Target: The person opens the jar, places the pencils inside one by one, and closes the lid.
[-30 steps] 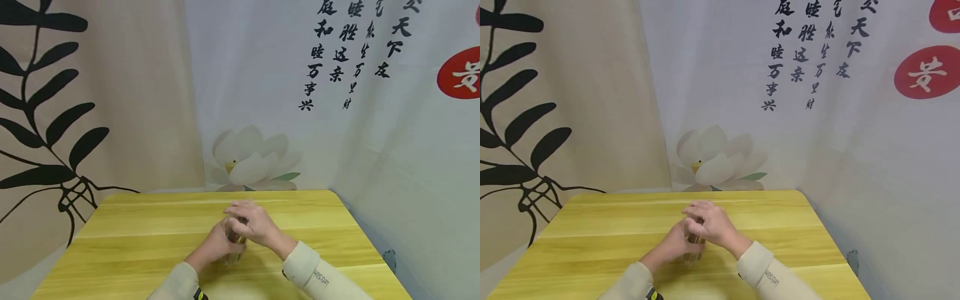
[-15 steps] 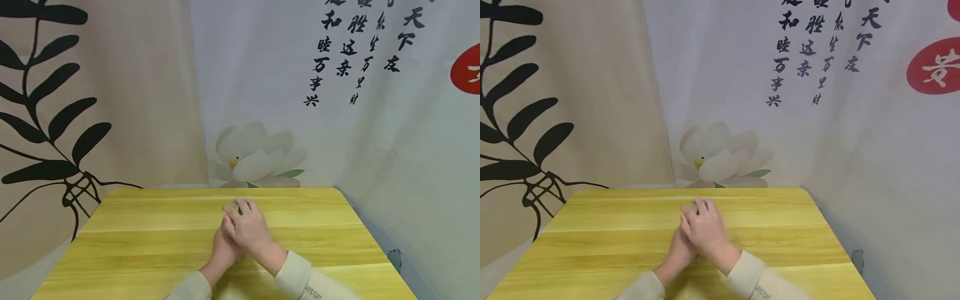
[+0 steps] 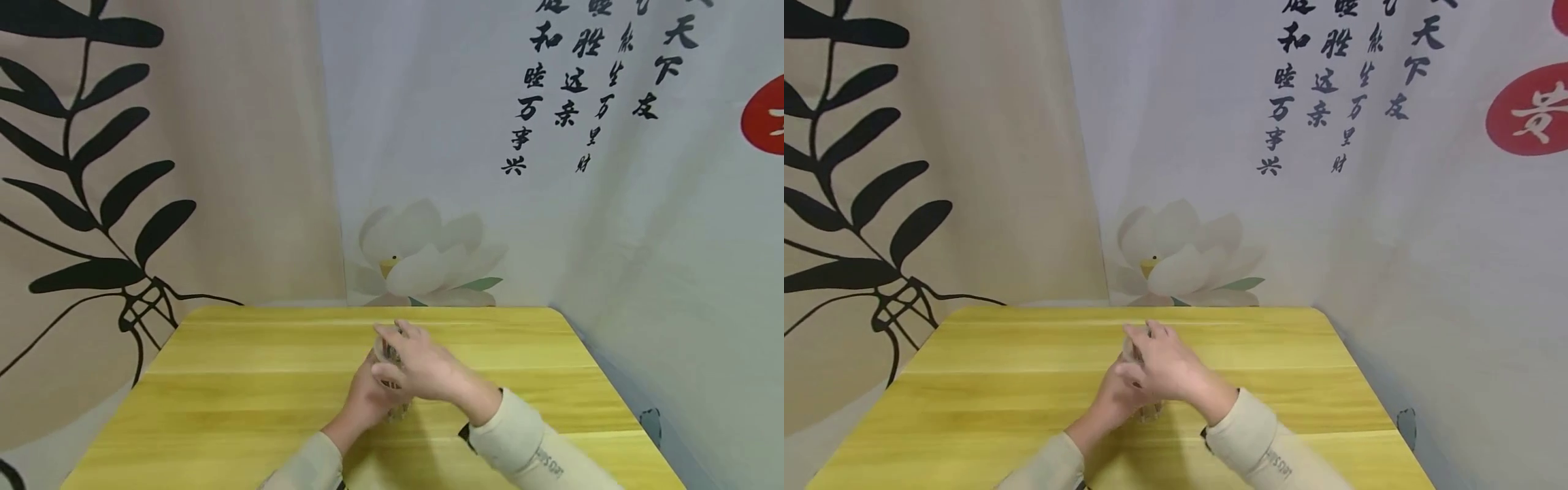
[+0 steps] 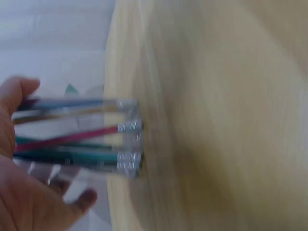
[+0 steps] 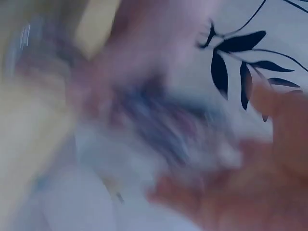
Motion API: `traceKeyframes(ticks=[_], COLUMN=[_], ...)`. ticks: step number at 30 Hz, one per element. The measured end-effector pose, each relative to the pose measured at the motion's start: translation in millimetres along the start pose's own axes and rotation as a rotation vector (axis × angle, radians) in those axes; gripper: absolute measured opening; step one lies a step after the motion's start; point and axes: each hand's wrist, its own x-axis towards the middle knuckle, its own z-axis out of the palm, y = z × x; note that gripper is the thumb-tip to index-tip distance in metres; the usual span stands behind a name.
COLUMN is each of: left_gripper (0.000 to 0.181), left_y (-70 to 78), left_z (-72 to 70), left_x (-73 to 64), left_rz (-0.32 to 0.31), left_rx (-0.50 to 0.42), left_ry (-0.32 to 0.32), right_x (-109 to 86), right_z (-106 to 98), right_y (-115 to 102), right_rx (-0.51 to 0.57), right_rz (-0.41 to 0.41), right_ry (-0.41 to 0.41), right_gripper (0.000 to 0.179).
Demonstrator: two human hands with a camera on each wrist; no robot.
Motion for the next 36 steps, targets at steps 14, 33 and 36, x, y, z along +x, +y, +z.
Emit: traceKeyframes(ticks=[14, 33, 36], left_gripper=[0.072, 0.089, 0.101], left_y=[-8.9, -15.8, -20.9], left_z=[-4.9, -13.9, -19.7], left_x=[9.6, 8.0, 6.1], left_rz=[0.011, 0.001, 0.019], left_rx=[-0.312, -0.317, -0.309], left_ry=[-0.157, -0.192, -0.229], right_x=[46.5, 23.1, 22.1], right_z=[-72, -50, -45], right_y=[13, 53, 69], right_rx=[-0.375, 0.103, 0.234], right_rz=[-0.135, -0.208, -0.289], right_ry=[-0.378, -0.187, -0.195], right_gripper=[0.082, 0.086, 0.077])
